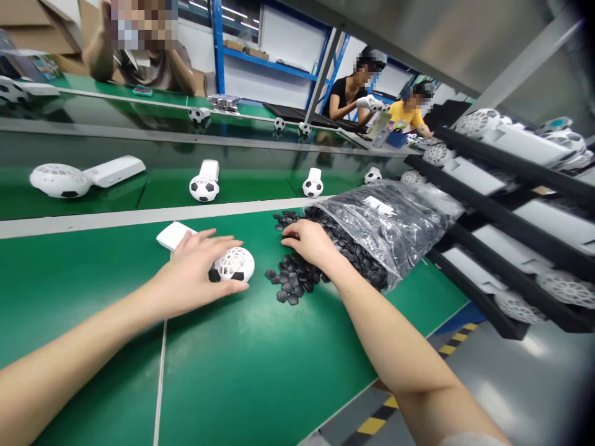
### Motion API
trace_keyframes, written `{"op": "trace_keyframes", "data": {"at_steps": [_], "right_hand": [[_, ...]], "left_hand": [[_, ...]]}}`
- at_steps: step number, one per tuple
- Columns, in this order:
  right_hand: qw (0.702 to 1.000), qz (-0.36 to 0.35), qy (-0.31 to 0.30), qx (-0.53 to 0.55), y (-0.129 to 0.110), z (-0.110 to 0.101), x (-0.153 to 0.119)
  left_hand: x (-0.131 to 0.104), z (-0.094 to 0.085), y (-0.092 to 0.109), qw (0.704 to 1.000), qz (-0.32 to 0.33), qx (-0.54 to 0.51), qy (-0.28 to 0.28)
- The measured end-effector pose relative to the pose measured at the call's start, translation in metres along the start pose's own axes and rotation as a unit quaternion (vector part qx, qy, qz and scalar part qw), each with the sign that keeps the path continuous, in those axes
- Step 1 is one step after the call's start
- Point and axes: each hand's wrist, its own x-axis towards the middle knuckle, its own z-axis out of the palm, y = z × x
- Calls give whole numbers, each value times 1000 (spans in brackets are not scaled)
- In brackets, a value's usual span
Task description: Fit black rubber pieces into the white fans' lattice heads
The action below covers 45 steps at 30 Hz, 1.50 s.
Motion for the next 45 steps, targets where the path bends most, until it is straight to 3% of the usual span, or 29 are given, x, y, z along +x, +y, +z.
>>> {"op": "trace_keyframes", "data": {"at_steps": [2,4,9,12,15,20,24,31,36,45], "right_hand": [[998,-9,-18,-62,-3,3,-1],[996,-8,-19,-88,-7,6,-1],[996,-24,-6,-90,-12,7,-2],[998,-67,-1,-7,-17,0,-8],[983,-108,-23,145,-28,-9,-18],[915,-95,-132,371,-43,-14,-31],[911,-103,-149,370,-47,-15,-34],[927,-122,-44,353,-56,-13,-37],[857,-52,-155,489,-62,-2,-37],[813,-42,-166,556,-61,13,-30]], "left_hand": [[-2,4,6,999,-18,25,39],[-2,3,8,999,-13,27,35],[0,-15,-2,993,23,-62,-93],[-3,-19,-2,984,11,-109,-142],[-5,-13,4,985,-1,-129,-114],[-4,-4,5,985,10,-152,-86],[-3,-5,3,985,13,-151,-85],[-3,-2,6,987,25,-147,-67],[-3,-1,6,984,21,-167,-59],[-3,-1,9,986,7,-163,-42]]}}
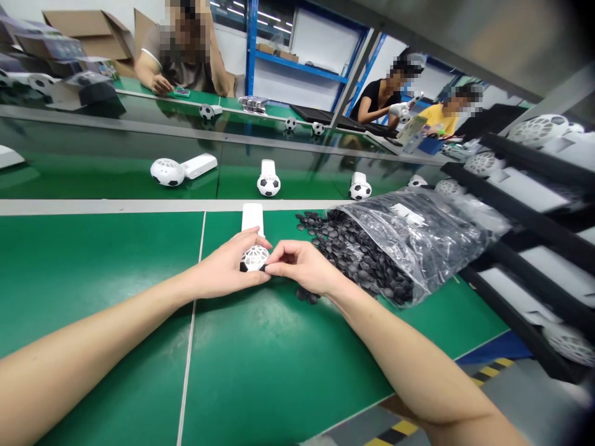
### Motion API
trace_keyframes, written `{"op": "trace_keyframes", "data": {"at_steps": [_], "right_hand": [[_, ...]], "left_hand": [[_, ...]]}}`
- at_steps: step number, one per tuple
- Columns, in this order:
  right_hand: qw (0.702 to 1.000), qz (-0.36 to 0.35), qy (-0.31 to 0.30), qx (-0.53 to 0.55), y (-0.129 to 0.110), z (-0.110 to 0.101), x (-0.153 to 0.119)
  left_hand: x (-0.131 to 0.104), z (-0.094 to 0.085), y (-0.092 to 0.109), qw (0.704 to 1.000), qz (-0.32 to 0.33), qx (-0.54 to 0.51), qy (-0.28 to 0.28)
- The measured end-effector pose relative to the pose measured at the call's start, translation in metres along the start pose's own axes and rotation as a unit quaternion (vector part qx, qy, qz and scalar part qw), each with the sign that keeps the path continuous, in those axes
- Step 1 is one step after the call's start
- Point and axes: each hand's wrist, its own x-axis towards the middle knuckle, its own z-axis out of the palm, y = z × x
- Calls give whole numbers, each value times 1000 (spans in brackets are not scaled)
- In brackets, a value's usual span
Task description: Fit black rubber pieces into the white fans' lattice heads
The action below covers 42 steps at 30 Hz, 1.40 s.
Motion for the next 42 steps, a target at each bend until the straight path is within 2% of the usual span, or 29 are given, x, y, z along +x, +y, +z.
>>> {"op": "trace_keyframes", "data": {"at_steps": [4,7,12,14,16,17,18,20,22,23,25,27,31,33,34,36,38,39,42], "right_hand": [[999,8,3,36,2,0,4],[997,41,-2,70,3,2,8],[997,62,-11,55,4,1,14],[999,47,-9,13,1,-7,13],[993,31,29,-110,-4,-22,9],[977,29,65,-202,-7,-31,7],[944,36,119,-305,-10,-39,4],[858,80,177,-475,-13,-51,-1],[785,118,163,-586,-13,-54,-3],[761,127,144,-620,-12,-52,-3],[729,127,123,-661,-9,-44,-2],[715,122,123,-677,-7,-37,0],[703,112,128,-691,-5,-35,0],[713,92,139,-681,-5,-38,0],[733,72,148,-661,-5,-39,0],[799,11,158,-579,-6,-37,0],[873,-55,141,-464,-6,-29,0],[899,-83,124,-411,-6,-24,0],[939,-149,72,-301,-6,-8,-1]], "left_hand": [[3,0,1,1000,-4,4,-1],[5,0,1,1000,-9,-20,-9],[6,0,0,998,-30,-45,-10],[5,-1,0,999,-27,-41,-17],[5,-2,-2,999,-23,-35,-24],[5,-3,-3,999,-23,-33,-30],[5,-3,-4,999,-23,-33,-34],[4,-2,-5,999,-17,-32,-38],[4,0,-4,999,0,-22,-24],[4,1,-3,1000,4,-16,-11],[4,2,-1,1000,-3,-7,16],[3,1,1,1000,-10,-4,19],[3,-15,-5,999,-1,-4,-44],[2,-25,-10,998,-42,3,-55],[2,-30,-13,996,-66,7,-59],[2,-36,-17,993,-91,11,-73],[1,-40,-18,993,-78,13,-92],[1,-41,-18,993,-64,14,-100],[-1,-41,-12,992,-25,10,-127]]}}
